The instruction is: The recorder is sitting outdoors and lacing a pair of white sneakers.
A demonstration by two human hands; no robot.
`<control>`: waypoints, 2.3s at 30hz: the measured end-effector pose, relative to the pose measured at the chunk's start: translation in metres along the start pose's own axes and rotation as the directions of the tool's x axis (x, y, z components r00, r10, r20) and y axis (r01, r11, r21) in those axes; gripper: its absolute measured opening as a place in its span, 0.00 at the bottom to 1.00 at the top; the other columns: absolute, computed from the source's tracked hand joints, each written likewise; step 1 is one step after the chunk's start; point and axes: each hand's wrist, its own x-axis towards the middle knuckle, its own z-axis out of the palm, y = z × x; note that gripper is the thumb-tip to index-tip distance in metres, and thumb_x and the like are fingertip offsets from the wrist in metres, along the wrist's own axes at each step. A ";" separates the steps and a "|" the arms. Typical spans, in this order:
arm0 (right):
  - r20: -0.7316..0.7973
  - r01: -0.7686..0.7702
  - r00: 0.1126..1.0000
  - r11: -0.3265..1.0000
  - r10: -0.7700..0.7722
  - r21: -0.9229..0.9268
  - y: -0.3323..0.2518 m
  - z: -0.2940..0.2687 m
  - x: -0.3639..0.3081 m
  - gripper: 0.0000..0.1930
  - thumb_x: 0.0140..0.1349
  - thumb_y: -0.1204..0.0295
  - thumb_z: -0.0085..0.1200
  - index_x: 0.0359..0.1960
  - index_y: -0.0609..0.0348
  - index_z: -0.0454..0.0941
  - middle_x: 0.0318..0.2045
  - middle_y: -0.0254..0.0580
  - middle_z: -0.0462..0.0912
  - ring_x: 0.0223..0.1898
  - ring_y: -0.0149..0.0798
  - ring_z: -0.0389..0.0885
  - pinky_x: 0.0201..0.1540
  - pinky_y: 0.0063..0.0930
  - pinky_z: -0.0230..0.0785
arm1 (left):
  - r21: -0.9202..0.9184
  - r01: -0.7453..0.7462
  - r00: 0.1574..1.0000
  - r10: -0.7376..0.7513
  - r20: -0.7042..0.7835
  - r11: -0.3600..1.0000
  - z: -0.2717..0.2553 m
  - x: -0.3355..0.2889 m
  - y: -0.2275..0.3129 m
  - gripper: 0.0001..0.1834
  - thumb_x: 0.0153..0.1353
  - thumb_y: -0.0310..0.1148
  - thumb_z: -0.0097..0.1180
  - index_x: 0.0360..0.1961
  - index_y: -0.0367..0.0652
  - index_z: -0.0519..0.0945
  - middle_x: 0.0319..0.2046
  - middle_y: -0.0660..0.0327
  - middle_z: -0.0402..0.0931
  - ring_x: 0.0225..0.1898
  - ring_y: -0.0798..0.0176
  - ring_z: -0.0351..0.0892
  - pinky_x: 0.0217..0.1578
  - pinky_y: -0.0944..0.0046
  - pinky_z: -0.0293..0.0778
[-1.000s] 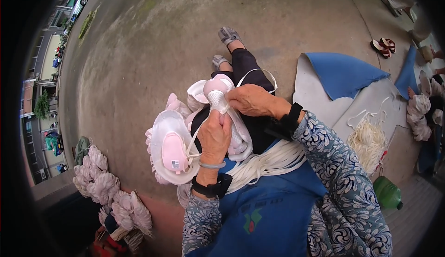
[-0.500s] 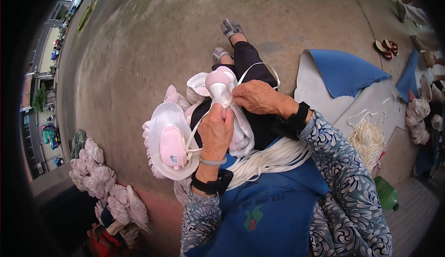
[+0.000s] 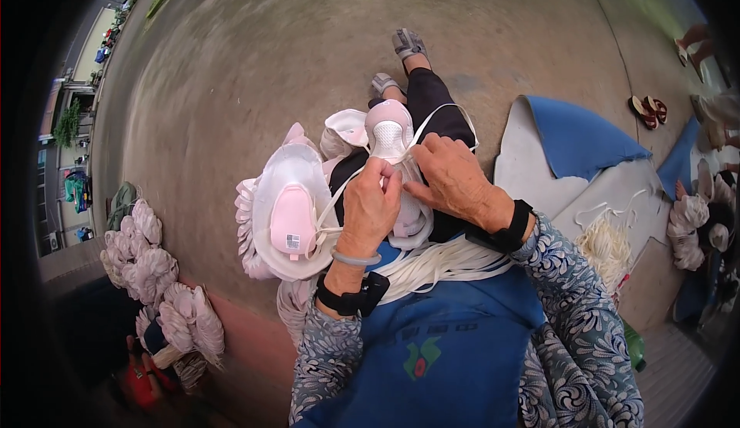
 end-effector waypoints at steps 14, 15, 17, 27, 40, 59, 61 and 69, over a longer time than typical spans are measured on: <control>-0.010 -0.042 0.999 0.999 0.042 -0.017 -0.003 0.033 -0.003 0.08 0.49 0.76 0.55 0.31 0.66 0.74 0.29 0.51 0.73 0.34 0.51 0.75 0.37 0.42 0.70 | 0.081 -0.084 0.994 0.089 -0.061 0.993 0.008 -0.004 -0.009 0.06 0.54 0.29 0.61 0.32 0.38 0.80 0.27 0.53 0.78 0.30 0.51 0.80 0.31 0.57 0.74; -0.008 -0.032 0.999 0.999 0.032 -0.012 0.000 0.032 -0.004 0.08 0.49 0.76 0.55 0.31 0.66 0.74 0.29 0.51 0.73 0.34 0.51 0.75 0.37 0.42 0.70 | 0.081 -0.081 0.994 0.086 -0.067 0.993 0.009 -0.005 -0.009 0.06 0.54 0.29 0.61 0.32 0.38 0.80 0.27 0.53 0.78 0.30 0.51 0.80 0.31 0.57 0.74; -0.057 0.023 0.998 0.996 -0.019 0.082 0.002 0.032 -0.006 0.08 0.51 0.78 0.53 0.32 0.66 0.72 0.29 0.52 0.72 0.34 0.53 0.75 0.37 0.42 0.70 | 0.076 -0.120 0.990 0.126 -0.071 0.990 0.010 -0.006 -0.009 0.06 0.54 0.29 0.62 0.31 0.39 0.80 0.27 0.54 0.78 0.30 0.51 0.79 0.31 0.56 0.73; -0.109 0.002 0.994 0.980 0.020 0.197 0.000 0.029 -0.013 0.07 0.54 0.77 0.51 0.34 0.62 0.71 0.31 0.53 0.71 0.33 0.55 0.75 0.35 0.45 0.69 | 0.133 -0.142 0.985 0.153 -0.078 0.981 0.012 -0.004 -0.003 0.07 0.56 0.31 0.59 0.29 0.40 0.76 0.27 0.54 0.75 0.28 0.48 0.77 0.27 0.55 0.71; -0.165 0.223 0.961 0.975 -0.224 -0.020 -0.019 0.013 -0.006 0.14 0.50 0.74 0.58 0.41 0.56 0.76 0.36 0.41 0.74 0.40 0.43 0.72 0.42 0.35 0.63 | -0.254 -0.054 0.999 0.052 -0.015 0.966 -0.032 -0.026 -0.026 0.05 0.56 0.27 0.59 0.29 0.36 0.76 0.25 0.58 0.72 0.23 0.64 0.70 0.25 0.64 0.67; 0.171 -0.212 0.971 0.938 0.169 0.273 -0.053 0.008 0.013 0.12 0.60 0.67 0.50 0.36 0.64 0.81 0.25 0.57 0.81 0.27 0.54 0.82 0.33 0.40 0.73 | -0.325 0.048 0.996 -0.068 -0.051 0.945 -0.030 -0.015 -0.059 0.06 0.64 0.30 0.50 0.35 0.39 0.76 0.25 0.52 0.79 0.21 0.57 0.79 0.21 0.59 0.72; 0.158 -0.212 0.971 0.953 0.180 0.218 -0.052 0.018 0.014 0.13 0.60 0.67 0.50 0.37 0.63 0.81 0.26 0.58 0.81 0.29 0.55 0.82 0.34 0.41 0.73 | -0.196 -0.111 0.984 0.080 -0.160 0.974 -0.025 -0.009 -0.061 0.05 0.62 0.29 0.51 0.34 0.38 0.76 0.26 0.47 0.78 0.27 0.44 0.79 0.27 0.52 0.73; -0.053 -0.247 0.966 0.963 0.254 0.108 -0.063 0.039 0.013 0.14 0.59 0.65 0.53 0.41 0.60 0.82 0.27 0.58 0.82 0.30 0.56 0.83 0.35 0.42 0.73 | -0.191 -0.106 0.990 0.087 -0.107 0.976 -0.011 0.000 -0.070 0.06 0.60 0.30 0.52 0.33 0.39 0.76 0.27 0.46 0.78 0.31 0.39 0.78 0.33 0.46 0.73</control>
